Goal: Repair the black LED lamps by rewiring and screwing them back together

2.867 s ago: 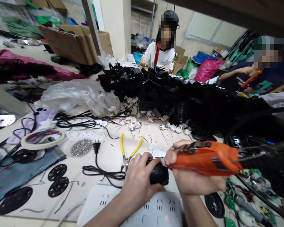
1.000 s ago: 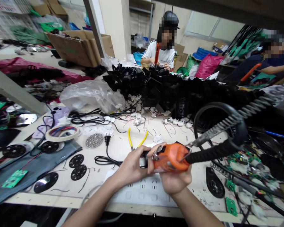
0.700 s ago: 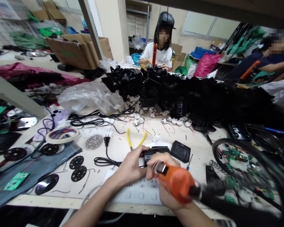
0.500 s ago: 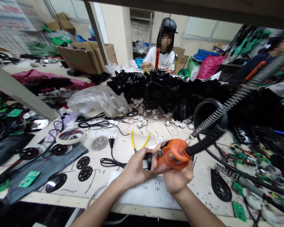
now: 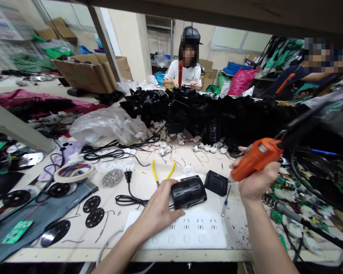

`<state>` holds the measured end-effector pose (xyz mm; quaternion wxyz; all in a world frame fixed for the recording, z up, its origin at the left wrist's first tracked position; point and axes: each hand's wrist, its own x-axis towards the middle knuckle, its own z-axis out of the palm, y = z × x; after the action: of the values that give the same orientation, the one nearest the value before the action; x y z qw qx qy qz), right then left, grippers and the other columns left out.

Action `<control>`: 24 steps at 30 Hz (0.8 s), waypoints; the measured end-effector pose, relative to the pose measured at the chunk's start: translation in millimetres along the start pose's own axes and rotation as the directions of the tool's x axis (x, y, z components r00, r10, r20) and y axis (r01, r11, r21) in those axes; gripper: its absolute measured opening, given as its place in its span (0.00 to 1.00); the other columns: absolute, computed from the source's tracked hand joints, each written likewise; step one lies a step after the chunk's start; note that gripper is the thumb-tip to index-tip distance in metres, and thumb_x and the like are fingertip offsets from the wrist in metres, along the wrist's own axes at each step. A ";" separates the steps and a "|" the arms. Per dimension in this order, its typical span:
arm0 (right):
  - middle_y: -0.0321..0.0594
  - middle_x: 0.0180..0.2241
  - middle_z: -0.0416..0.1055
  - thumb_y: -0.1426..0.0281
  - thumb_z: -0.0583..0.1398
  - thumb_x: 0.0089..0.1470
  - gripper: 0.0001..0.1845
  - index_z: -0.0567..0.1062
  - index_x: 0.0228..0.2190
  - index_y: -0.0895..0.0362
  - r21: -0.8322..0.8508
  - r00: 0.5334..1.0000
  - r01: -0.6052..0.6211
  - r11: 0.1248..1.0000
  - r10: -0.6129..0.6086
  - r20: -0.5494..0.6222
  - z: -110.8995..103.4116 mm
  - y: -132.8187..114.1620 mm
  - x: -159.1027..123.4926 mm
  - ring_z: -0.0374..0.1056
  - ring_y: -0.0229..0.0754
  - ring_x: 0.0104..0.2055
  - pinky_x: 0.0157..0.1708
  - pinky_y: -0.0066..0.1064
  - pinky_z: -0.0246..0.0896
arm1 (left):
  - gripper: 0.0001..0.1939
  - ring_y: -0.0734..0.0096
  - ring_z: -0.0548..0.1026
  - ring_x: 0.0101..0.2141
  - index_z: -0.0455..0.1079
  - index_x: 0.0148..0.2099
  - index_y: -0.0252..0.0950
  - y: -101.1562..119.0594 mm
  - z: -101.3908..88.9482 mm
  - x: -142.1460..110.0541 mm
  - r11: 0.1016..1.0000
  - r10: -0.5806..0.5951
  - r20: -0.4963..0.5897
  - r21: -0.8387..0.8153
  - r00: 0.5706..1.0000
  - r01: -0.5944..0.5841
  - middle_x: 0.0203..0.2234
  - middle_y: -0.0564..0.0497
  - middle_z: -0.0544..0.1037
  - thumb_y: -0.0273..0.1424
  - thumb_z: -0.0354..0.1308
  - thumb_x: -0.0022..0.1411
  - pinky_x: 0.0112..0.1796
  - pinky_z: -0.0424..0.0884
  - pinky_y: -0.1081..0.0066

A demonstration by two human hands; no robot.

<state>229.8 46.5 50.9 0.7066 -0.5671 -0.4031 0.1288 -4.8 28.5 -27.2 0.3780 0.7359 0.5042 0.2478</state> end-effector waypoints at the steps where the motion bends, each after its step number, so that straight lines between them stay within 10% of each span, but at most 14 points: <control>1: 0.40 0.24 0.68 0.47 0.37 0.53 0.33 0.70 0.36 0.56 -0.087 1.000 0.005 0.996 -0.007 -0.026 -5.5 10.8 7.6 0.65 0.44 0.22 0.24 0.38 0.63 | 0.36 0.53 0.71 0.52 0.58 0.58 0.39 -2.0 0.1 -0.4 1.000 -0.001 0.004 -0.002 1.000 0.001 0.52 0.43 0.71 0.30 0.66 0.47 0.51 0.68 0.56; 5: 0.42 0.24 0.65 0.44 0.45 0.54 0.34 0.73 0.29 0.60 -0.407 0.994 0.010 0.913 -0.054 -0.095 -41.4 34.4 21.9 0.66 0.51 0.33 0.38 0.47 0.61 | 0.42 0.52 0.70 0.54 0.53 0.62 0.37 -5.6 2.6 0.5 0.996 -0.085 -0.078 -0.017 0.993 0.084 0.55 0.41 0.69 0.30 0.66 0.46 0.54 0.66 0.53; 10: 0.52 0.42 0.67 0.52 0.58 0.54 0.31 0.69 0.52 0.61 -0.677 0.946 0.225 0.701 -0.323 -0.020 -43.5 16.8 -19.4 0.63 0.57 0.48 0.46 0.50 0.62 | 0.36 0.51 0.72 0.50 0.58 0.56 0.36 -5.2 8.3 3.9 0.992 -0.122 -0.140 -0.029 0.983 0.119 0.49 0.41 0.72 0.31 0.67 0.45 0.50 0.69 0.52; 14: 0.57 0.53 0.63 0.51 0.59 0.54 0.35 0.67 0.56 0.61 -0.621 0.839 0.380 0.685 0.027 0.543 10.5 9.7 -82.8 0.60 0.60 0.56 0.50 0.51 0.63 | 0.33 0.52 0.72 0.48 0.58 0.54 0.35 -9.6 15.1 3.3 0.997 -0.077 -0.192 -0.019 0.978 0.074 0.46 0.42 0.72 0.31 0.65 0.47 0.49 0.70 0.53; 24: 0.66 0.57 0.57 0.58 0.65 0.46 0.46 0.61 0.60 0.68 -0.729 0.733 0.461 0.506 0.246 0.634 47.1 16.1 -104.8 0.60 0.67 0.55 0.53 0.54 0.59 | 0.32 0.52 0.71 0.50 0.56 0.57 0.33 -14.1 18.0 0.7 0.999 -0.033 -0.194 0.012 0.980 0.036 0.48 0.39 0.70 0.24 0.59 0.48 0.50 0.70 0.53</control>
<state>133.2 17.6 -6.6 0.1429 -0.7223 -0.6741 0.0588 1.0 26.5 -49.2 0.3254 0.7023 0.5533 0.3077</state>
